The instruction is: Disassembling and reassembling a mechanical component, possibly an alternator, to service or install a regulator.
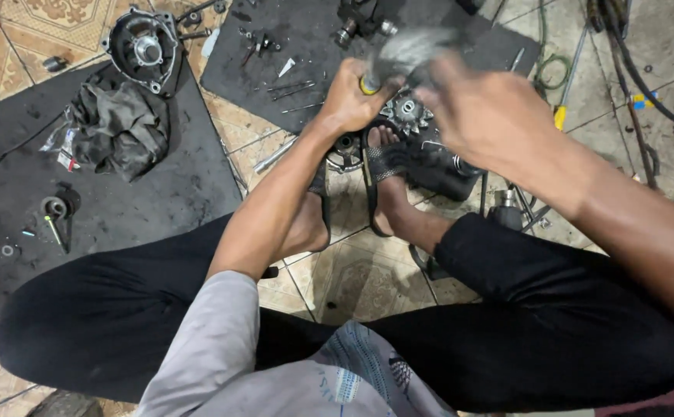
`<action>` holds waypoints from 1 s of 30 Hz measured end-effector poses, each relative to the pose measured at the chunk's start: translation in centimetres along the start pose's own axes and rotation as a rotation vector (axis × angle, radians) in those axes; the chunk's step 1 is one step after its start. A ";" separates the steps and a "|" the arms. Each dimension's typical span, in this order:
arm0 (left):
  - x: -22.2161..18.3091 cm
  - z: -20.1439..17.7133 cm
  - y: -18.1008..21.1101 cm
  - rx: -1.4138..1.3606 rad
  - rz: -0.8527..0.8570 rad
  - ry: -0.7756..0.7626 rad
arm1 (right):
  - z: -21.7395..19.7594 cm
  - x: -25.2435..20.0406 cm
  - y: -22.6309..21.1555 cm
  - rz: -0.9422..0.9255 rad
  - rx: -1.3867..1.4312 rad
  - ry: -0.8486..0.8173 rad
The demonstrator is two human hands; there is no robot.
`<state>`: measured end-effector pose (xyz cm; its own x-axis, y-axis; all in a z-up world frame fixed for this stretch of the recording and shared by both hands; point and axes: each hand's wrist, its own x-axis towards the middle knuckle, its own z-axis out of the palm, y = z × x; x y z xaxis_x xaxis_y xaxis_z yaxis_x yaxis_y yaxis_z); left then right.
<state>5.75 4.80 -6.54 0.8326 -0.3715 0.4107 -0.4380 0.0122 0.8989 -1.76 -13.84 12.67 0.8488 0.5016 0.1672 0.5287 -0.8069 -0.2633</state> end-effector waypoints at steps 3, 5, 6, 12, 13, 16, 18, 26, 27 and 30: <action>0.5 0.0 1.0 -0.032 0.054 -0.013 | 0.2 -0.3 0.6 0.098 -0.082 -0.161; 0.5 -0.5 1.4 -0.031 0.078 0.001 | 1.0 -0.8 1.4 0.035 0.009 -0.057; 0.5 -0.6 1.2 -0.054 0.084 -0.042 | 1.5 -1.1 1.8 0.015 0.058 -0.026; 1.4 -1.0 0.6 -0.185 0.031 -0.127 | 0.9 -0.4 0.7 0.022 0.050 -0.014; 1.2 -1.6 0.3 -0.086 0.012 -0.129 | 0.7 -0.7 0.4 -0.026 0.169 0.168; 1.0 -2.1 0.5 -0.132 0.021 -0.191 | 0.0 0.7 -0.7 0.136 -0.084 -0.251; 1.5 -2.3 0.7 -0.116 0.000 -0.237 | 0.5 0.0 1.0 0.087 -0.059 -0.151; 1.2 -2.9 0.8 -0.234 0.068 -0.263 | 0.9 1.3 -0.3 0.091 0.001 -0.175; 0.8 -2.7 0.9 -0.189 0.085 -0.236 | 1.2 1.7 -0.5 0.079 0.133 -0.103; -0.4 -1.5 0.8 -0.158 0.010 -0.239 | 3.1 3.0 -0.7 0.104 0.303 -0.042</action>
<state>5.57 6.36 -5.73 0.7169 -0.5785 0.3891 -0.3722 0.1544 0.9152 0.39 -10.80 10.37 0.8943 0.4389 0.0868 0.4106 -0.7281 -0.5488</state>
